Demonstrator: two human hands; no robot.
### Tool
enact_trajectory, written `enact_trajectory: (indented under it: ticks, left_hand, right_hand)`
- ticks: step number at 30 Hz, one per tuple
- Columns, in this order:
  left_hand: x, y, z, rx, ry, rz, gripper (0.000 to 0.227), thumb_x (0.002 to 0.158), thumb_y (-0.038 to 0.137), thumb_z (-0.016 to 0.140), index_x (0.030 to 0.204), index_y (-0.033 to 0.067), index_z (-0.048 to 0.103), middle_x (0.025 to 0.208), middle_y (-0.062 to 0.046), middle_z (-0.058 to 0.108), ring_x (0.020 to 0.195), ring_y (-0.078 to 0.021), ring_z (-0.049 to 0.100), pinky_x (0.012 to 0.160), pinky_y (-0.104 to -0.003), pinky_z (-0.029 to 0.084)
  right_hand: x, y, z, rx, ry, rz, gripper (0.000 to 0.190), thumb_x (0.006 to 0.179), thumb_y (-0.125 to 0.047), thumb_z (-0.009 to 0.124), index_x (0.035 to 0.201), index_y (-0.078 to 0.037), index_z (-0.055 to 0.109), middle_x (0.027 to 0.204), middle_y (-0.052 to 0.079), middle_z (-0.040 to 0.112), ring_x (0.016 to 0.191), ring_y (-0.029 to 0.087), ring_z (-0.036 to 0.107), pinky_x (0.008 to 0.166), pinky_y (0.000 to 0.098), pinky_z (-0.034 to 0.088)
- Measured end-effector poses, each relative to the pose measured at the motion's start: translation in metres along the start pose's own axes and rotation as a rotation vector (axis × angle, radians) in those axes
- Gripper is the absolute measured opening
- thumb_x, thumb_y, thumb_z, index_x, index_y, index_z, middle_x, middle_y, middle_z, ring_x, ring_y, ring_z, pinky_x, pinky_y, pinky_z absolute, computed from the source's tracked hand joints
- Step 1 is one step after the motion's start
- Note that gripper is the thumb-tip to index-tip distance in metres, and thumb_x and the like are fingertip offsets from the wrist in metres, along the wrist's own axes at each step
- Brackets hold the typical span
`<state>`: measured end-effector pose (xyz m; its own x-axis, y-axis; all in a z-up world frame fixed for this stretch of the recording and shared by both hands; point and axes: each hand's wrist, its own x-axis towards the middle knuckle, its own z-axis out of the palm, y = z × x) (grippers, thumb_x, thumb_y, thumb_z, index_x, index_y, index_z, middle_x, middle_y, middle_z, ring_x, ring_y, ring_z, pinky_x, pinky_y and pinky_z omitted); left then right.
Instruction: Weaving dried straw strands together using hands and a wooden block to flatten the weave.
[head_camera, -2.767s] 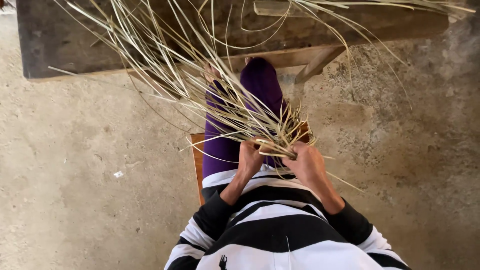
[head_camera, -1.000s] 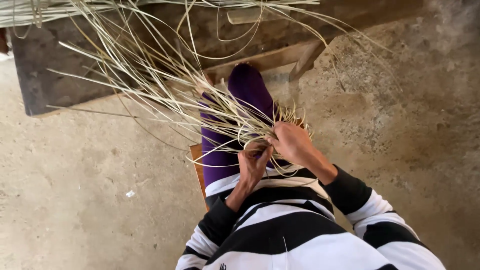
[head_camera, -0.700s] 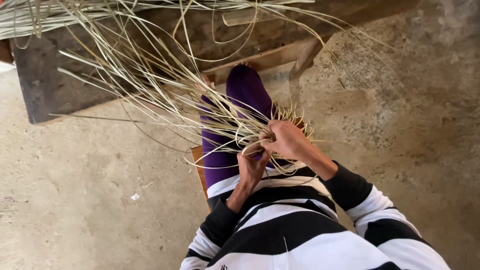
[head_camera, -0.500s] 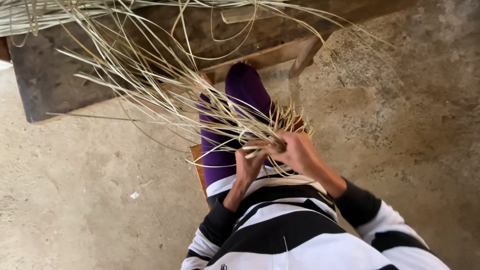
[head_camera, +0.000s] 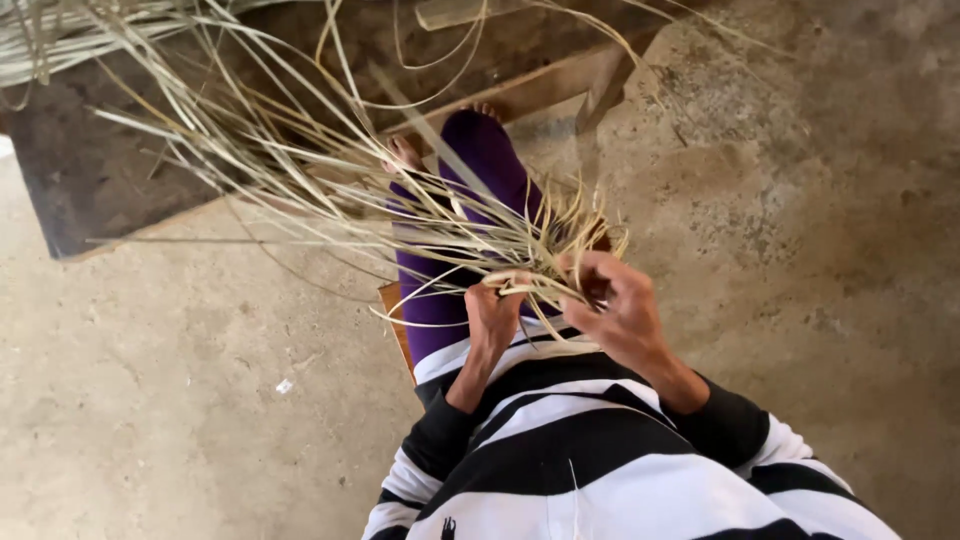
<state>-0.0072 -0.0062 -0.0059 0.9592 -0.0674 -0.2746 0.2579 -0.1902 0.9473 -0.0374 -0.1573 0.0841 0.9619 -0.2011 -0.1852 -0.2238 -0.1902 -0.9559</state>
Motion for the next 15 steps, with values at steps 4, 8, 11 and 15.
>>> enact_trajectory:
  ticks: [4, 8, 11, 15]
  left_hand:
    - [-0.003, 0.019, -0.001, -0.066, 0.007, 0.090, 0.020, 0.080, 0.015, 0.070, 0.084, -0.0040, 0.071, 0.062, -0.021, 0.064, 0.057, -0.0155, 0.052, 0.058, -0.033, 0.044]
    - [0.001, 0.010, -0.003, -0.065, 0.011, 0.055, 0.016, 0.082, 0.017, 0.067, 0.082, 0.0009, 0.072, 0.064, -0.018, 0.065, 0.059, -0.0158, 0.054, 0.057, -0.032, 0.044]
    - [-0.002, 0.017, -0.005, -0.071, -0.029, 0.050, 0.021, 0.083, 0.021, 0.068, 0.083, 0.0004, 0.071, 0.065, -0.017, 0.065, 0.061, -0.0127, 0.051, 0.059, -0.032, 0.044]
    - [-0.001, 0.016, -0.005, -0.137, -0.047, 0.098, 0.020, 0.086, 0.021, 0.066, 0.080, 0.0022, 0.071, 0.056, -0.011, 0.059, 0.055, -0.0098, 0.042, 0.055, -0.029, 0.039]
  right_hand:
    - [0.014, 0.087, 0.018, -0.183, 0.014, 0.037, 0.023, 0.067, -0.007, 0.073, 0.088, 0.000, 0.066, 0.069, 0.022, 0.059, 0.063, 0.028, 0.059, 0.058, 0.0406, 0.047]
    - [0.014, 0.071, 0.013, -0.410, -0.132, 0.025, 0.010, 0.066, -0.006, 0.073, 0.073, -0.003, 0.066, 0.072, 0.015, 0.063, 0.064, 0.036, 0.063, 0.059, 0.0412, 0.050]
    - [0.016, 0.058, 0.013, -0.732, -0.299, 0.171, 0.016, 0.072, -0.017, 0.068, 0.074, -0.002, 0.065, 0.070, 0.017, 0.063, 0.072, 0.039, 0.063, 0.063, 0.0463, 0.049]
    - [0.024, 0.059, 0.013, -0.303, -0.228, 0.293, 0.023, 0.076, -0.025, 0.069, 0.075, -0.002, 0.067, 0.067, 0.018, 0.064, 0.070, 0.036, 0.062, 0.066, 0.0428, 0.048]
